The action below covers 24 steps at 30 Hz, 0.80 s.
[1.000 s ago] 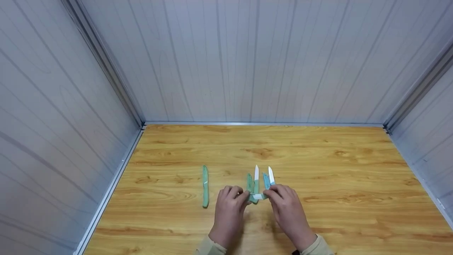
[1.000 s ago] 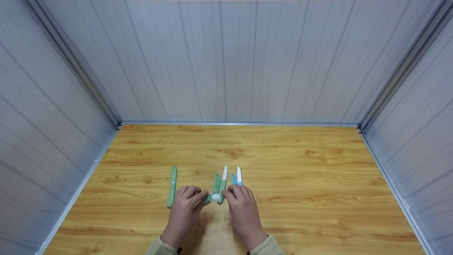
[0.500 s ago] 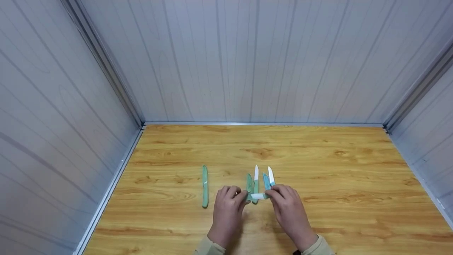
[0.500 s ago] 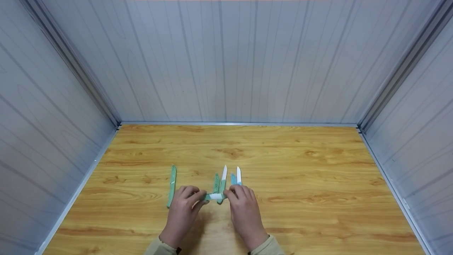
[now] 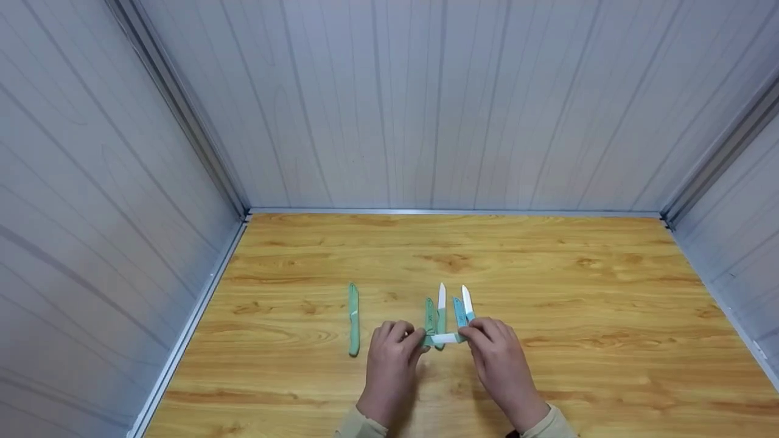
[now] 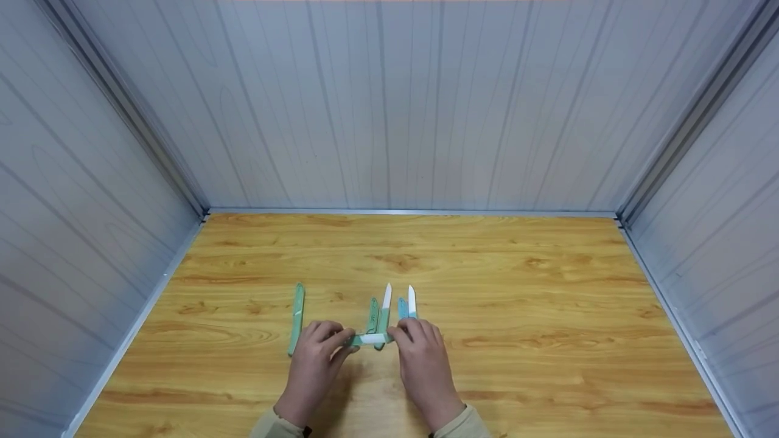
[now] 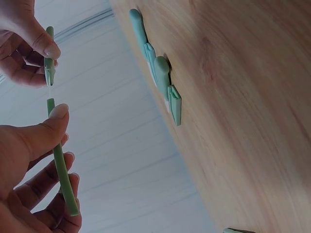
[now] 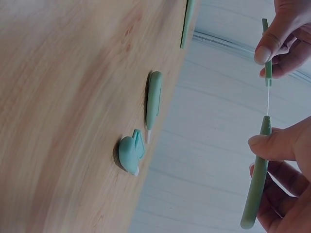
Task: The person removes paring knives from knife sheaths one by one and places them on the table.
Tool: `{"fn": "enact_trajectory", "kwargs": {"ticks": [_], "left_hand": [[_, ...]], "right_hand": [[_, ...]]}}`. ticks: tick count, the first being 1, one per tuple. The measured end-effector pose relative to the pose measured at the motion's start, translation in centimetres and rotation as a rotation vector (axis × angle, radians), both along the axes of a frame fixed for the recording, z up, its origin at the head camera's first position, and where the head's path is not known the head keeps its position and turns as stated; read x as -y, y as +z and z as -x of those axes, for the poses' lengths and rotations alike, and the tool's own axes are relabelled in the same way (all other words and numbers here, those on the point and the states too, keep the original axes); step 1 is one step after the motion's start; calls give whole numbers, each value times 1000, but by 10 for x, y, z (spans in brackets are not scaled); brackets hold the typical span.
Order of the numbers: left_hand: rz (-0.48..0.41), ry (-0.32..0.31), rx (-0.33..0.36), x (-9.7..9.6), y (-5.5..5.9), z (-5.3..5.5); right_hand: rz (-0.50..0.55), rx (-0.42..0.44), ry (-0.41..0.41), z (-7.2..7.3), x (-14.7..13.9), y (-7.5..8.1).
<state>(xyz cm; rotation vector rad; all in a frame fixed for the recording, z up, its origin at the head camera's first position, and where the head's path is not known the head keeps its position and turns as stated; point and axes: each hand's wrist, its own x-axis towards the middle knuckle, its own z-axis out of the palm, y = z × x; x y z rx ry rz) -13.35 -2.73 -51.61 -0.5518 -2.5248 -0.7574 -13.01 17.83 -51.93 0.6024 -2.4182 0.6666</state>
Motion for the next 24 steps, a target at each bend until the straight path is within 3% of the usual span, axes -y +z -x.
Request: {"fn": "enact_trajectory", "kwargs": {"ticks": [13, 24], "left_hand": [[9, -21, 4, 1, 3, 0], [-15, -27, 14, 2, 3, 1]], "right_hand": [[-15, 43, -6, -1, -5, 2], [-16, 4, -10, 1, -6, 3]]}}
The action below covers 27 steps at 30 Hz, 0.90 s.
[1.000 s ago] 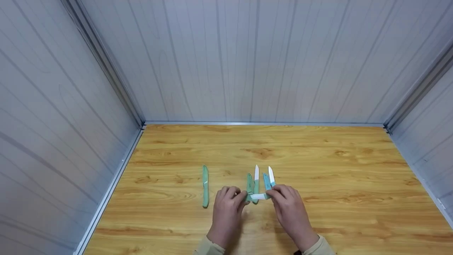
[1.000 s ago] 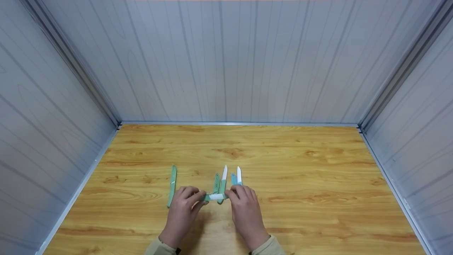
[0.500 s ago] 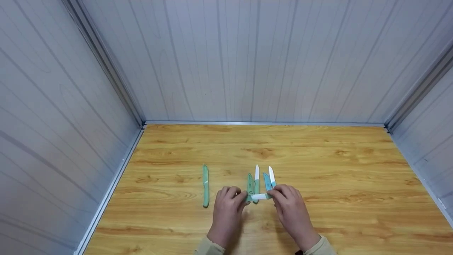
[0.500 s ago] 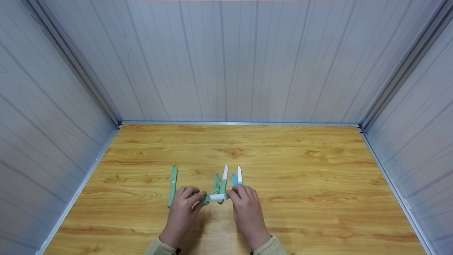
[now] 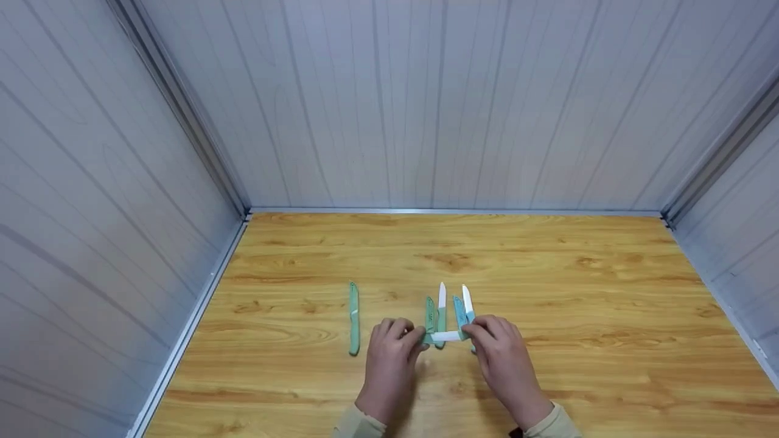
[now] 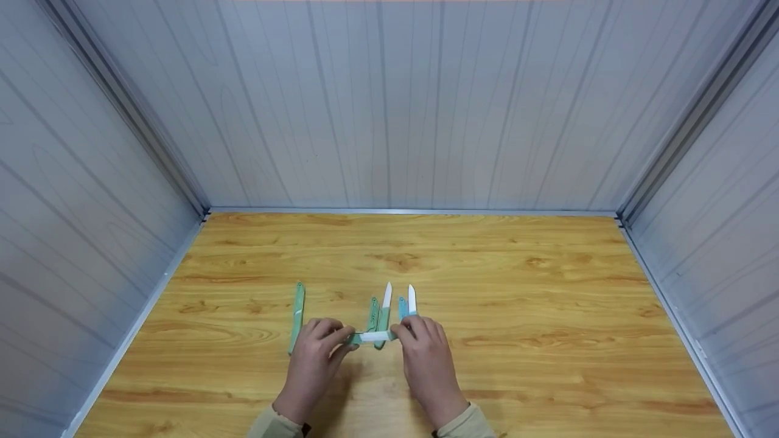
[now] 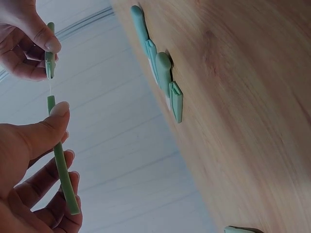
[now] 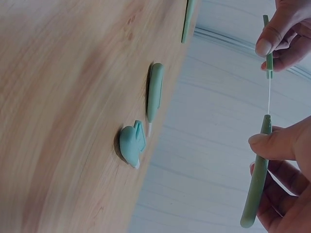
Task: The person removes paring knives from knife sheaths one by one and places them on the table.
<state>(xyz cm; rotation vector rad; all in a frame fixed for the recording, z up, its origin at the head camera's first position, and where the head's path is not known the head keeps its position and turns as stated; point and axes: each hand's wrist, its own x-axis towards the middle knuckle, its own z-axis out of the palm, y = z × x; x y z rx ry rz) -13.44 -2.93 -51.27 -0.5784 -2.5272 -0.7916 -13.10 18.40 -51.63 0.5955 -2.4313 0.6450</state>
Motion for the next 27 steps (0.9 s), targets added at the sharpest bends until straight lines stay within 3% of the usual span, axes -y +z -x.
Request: {"fn": "enact_trajectory", "kwargs": {"ticks": [10, 18, 27], "left_hand": [[-10, -3, -22, 1, 0, 2], [-45, -3, 23, 2, -1, 2], [-7, 24, -71, 7, -4, 3]], "right_hand": [[20, -6, -1, 1, -3, 1], [20, 20, -20, 0, -6, 1], [28, -22, -32, 0, -13, -1]]}}
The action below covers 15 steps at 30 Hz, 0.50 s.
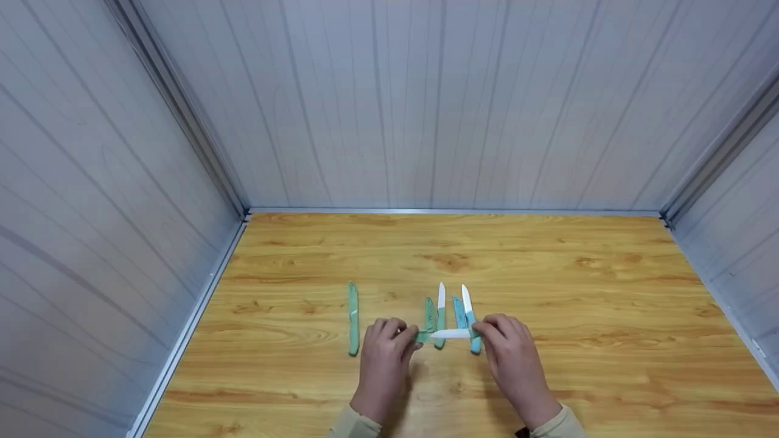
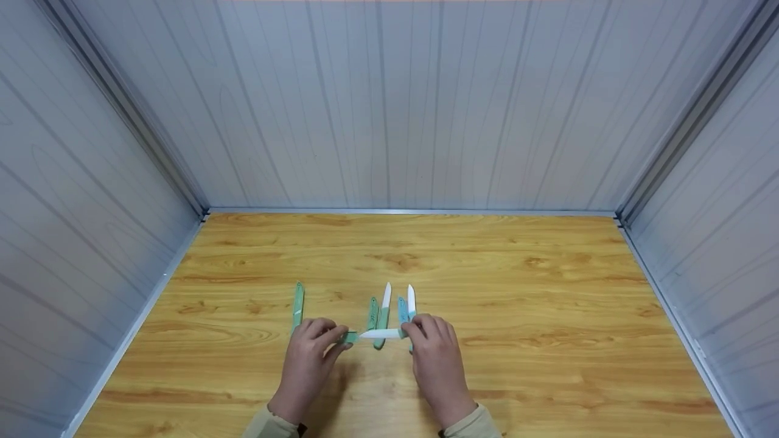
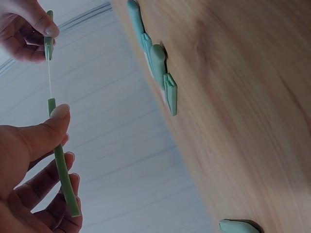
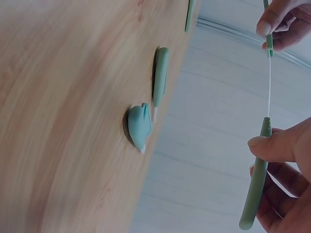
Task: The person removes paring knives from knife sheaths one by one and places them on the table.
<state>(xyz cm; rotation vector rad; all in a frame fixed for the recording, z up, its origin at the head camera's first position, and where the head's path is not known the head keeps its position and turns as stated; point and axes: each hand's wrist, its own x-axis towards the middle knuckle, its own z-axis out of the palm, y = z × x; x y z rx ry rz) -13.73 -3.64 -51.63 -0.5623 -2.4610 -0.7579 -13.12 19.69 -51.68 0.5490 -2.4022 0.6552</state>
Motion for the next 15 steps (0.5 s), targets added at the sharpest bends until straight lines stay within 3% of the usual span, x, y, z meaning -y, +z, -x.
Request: {"fn": "enact_trajectory", "kwargs": {"ticks": [8, 15], "left_hand": [[-19, 1, 31, -1, -3, -1], [-112, -16, 116, -2, -4, -4]], "right_hand": [[19, 3, 6, -1, -2, -2], [11, 5, -13, -3, -3, -3]]}}
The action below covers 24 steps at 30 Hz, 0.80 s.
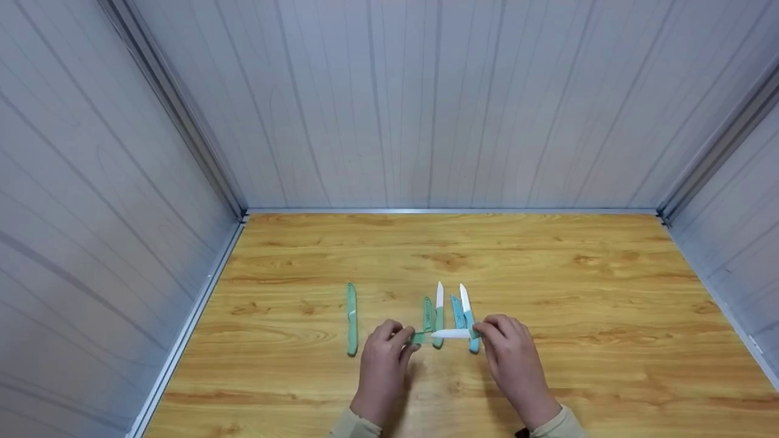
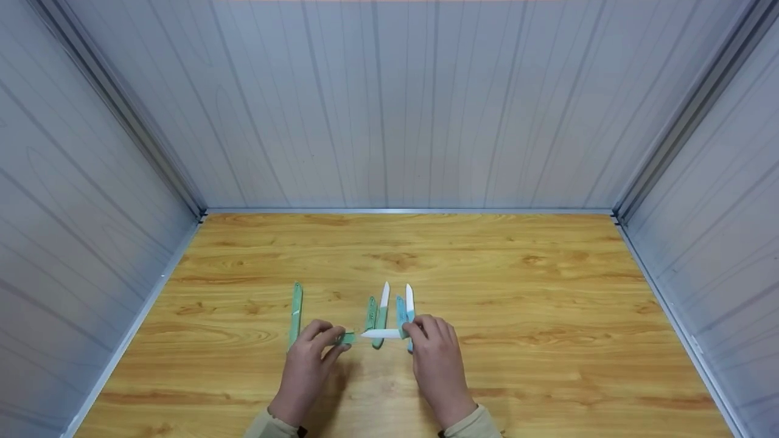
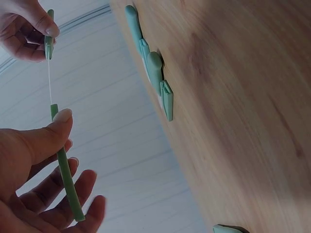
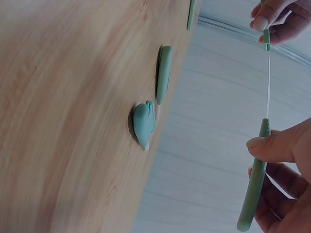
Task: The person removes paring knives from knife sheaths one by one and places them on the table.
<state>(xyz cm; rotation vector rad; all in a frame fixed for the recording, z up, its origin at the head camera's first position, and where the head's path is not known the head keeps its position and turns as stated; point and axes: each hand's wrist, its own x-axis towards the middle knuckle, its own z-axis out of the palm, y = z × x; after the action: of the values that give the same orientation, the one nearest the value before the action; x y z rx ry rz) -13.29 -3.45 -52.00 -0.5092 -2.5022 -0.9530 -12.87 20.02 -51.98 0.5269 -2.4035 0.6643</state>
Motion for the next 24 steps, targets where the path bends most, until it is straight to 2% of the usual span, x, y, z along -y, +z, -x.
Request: {"fn": "enact_trajectory", "kwargs": {"ticks": [13, 18, 24], "left_hand": [[-129, -19, 222, -3, -7, -2], [-110, -58, 257, -4, -9, -3], [-73, -145, 317, -7, -10, -5]], "right_hand": [[-3, 102, -52, -4, -1, -1], [-4, 143, -61, -5, -1, 1], [29, 227, -95, -8, -1, 6]]}}
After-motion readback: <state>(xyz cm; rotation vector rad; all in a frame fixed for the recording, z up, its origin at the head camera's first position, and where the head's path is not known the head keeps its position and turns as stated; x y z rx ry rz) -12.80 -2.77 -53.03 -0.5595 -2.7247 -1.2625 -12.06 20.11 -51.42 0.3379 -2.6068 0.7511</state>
